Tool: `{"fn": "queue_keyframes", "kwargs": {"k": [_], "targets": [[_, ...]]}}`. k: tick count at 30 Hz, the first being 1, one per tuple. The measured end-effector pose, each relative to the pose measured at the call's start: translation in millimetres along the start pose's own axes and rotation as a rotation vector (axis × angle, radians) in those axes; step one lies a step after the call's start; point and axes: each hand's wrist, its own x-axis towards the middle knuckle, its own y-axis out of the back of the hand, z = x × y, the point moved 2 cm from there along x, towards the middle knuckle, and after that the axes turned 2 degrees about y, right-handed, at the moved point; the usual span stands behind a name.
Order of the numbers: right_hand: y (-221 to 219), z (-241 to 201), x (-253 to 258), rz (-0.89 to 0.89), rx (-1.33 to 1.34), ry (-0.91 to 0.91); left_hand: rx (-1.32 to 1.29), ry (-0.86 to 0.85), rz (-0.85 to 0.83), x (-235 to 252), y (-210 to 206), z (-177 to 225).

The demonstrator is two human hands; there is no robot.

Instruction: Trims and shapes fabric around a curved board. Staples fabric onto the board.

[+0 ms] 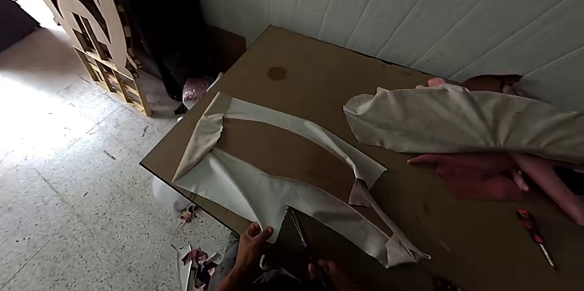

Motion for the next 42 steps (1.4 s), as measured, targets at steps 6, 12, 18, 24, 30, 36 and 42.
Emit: {"fn": "queue_keyframes", "kwargs": {"k": [6, 12, 18, 24, 30, 36, 42], "targets": [[-19, -34, 35, -0.147, -0.083, -0.086, 0.153, -0.03, -0.047, -14, 1, 18], [-35, -56, 56, -0.029, 0.0, -0.107, 0.186, -0.059, -0.132, -12, 2, 24], [-32, -41, 51, 0.061, -0.061, -0.132, 0.2, -0.024, -0.153, -7, 8, 21], [-47, -59, 67, 0.081, 0.048, -0.122, 0.201, 0.013, -0.184, -12, 4, 26], [-69, -68, 79, 0.11, 0.105, -0.066, 0.198, -0.006, -0.193, -18, -2, 35], [-71, -59, 83, 0.215, 0.036, -0.082, 0.244, 0.005, -0.193, -22, -5, 41], [-78, -74, 97, 0.237, 0.095, -0.055, 0.237, 0.013, -0.207, -25, -3, 47]]}}
